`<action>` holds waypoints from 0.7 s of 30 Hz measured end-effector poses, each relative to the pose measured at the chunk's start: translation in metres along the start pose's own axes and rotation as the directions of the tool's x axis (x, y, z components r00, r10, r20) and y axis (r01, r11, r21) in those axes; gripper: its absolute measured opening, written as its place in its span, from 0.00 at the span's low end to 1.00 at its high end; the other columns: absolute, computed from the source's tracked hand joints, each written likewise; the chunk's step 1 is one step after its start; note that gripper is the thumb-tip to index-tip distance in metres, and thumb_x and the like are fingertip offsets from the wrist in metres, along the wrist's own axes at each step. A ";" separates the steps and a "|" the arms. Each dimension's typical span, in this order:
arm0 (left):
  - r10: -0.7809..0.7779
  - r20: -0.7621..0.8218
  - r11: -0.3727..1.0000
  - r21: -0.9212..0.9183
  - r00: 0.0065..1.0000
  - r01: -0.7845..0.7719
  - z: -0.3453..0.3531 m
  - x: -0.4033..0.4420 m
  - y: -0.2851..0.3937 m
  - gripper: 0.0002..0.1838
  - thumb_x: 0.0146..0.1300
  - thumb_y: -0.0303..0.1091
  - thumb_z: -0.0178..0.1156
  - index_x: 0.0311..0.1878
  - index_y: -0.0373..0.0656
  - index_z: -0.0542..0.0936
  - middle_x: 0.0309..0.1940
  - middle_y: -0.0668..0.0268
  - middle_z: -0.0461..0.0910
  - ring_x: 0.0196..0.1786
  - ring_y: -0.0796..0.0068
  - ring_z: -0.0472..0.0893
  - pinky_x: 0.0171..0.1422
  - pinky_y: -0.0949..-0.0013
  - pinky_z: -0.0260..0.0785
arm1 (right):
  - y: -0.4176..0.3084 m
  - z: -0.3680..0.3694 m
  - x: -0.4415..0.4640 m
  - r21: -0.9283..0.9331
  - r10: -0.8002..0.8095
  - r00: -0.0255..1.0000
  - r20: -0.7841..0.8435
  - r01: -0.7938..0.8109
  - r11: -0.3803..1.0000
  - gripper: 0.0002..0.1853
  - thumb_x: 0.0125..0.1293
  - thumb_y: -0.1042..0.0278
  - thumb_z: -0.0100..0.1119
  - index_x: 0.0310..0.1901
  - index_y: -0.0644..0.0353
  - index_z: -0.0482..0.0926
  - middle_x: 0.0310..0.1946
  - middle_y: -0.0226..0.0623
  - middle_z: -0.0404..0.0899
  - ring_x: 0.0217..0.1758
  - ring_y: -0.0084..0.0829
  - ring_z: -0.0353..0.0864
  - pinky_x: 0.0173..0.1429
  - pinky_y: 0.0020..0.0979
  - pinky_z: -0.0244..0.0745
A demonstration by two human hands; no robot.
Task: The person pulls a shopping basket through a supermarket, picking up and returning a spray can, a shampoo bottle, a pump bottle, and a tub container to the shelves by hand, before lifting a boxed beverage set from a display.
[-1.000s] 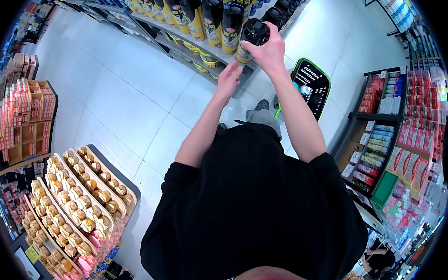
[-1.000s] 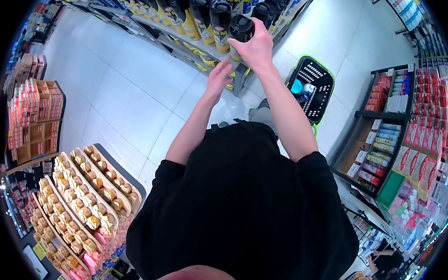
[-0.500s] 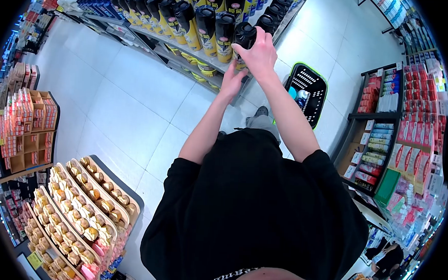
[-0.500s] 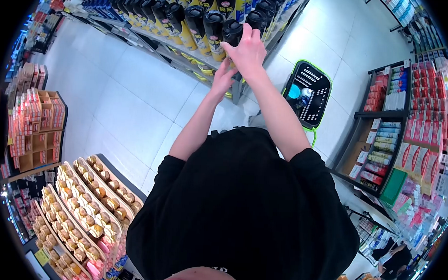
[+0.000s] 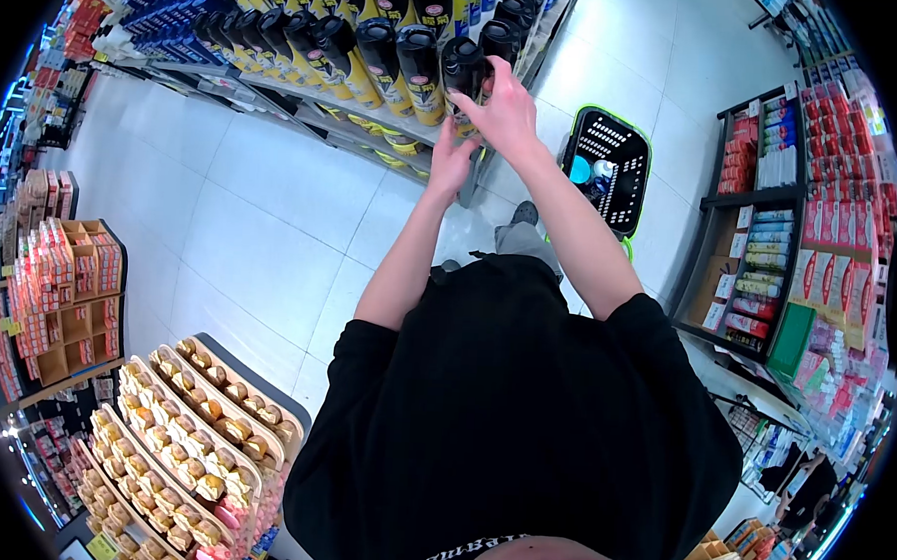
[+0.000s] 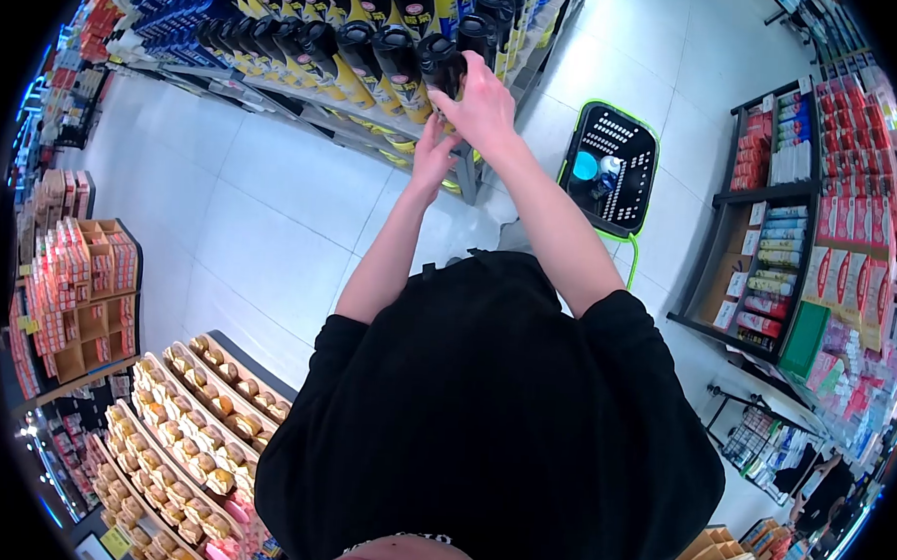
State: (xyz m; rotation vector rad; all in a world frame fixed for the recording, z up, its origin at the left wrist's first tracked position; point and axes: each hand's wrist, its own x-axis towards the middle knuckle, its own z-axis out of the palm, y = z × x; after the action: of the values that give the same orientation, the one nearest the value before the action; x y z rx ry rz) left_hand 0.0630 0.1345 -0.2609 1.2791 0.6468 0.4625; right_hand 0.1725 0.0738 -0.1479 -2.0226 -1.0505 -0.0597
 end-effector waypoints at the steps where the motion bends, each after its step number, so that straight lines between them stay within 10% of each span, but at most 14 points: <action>1: -0.005 -0.016 1.000 -0.002 1.000 0.005 0.003 -0.002 0.003 0.45 0.69 0.35 0.59 0.83 0.50 0.45 0.82 0.58 0.51 0.71 0.66 0.71 0.66 0.49 0.66 | 0.002 0.002 0.002 -0.013 0.003 1.000 0.004 -0.003 1.000 0.43 0.54 0.48 0.76 0.65 0.64 0.68 0.48 0.51 0.84 0.48 0.49 0.86 0.49 0.44 0.83; 12: 0.037 -0.083 0.998 0.045 0.996 -0.034 0.004 -0.003 0.016 0.45 0.67 0.33 0.60 0.83 0.50 0.47 0.80 0.57 0.55 0.70 0.67 0.71 0.54 0.66 0.71 | 0.002 0.007 0.016 -0.248 0.012 0.998 -0.055 -0.025 0.969 0.38 0.49 0.32 0.73 0.40 0.66 0.80 0.28 0.46 0.85 0.34 0.48 0.88 0.38 0.44 0.83; 18: 0.074 -0.107 0.996 0.052 0.992 -0.068 0.001 -0.003 0.018 0.48 0.64 0.28 0.64 0.81 0.37 0.45 0.78 0.46 0.55 0.63 0.66 0.79 0.64 0.67 0.71 | 0.001 0.004 0.019 -0.269 0.007 1.000 0.026 0.001 0.963 0.37 0.52 0.31 0.71 0.41 0.66 0.81 0.27 0.47 0.85 0.35 0.49 0.88 0.40 0.46 0.83; 21: 0.039 -0.103 0.995 0.097 0.994 -0.029 -0.002 0.001 0.008 0.48 0.65 0.34 0.65 0.83 0.48 0.48 0.78 0.55 0.59 0.64 0.70 0.76 0.48 0.73 0.72 | -0.004 -0.008 0.016 -0.292 0.063 0.993 0.097 -0.033 0.956 0.35 0.55 0.32 0.69 0.39 0.65 0.81 0.29 0.48 0.86 0.36 0.51 0.88 0.41 0.47 0.83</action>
State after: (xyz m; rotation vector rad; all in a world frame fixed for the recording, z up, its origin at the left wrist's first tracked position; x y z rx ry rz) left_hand 0.0628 0.1388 -0.2541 1.3648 0.7433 0.5346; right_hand 0.1823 0.0797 -0.1340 -2.3378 -1.1096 -0.0874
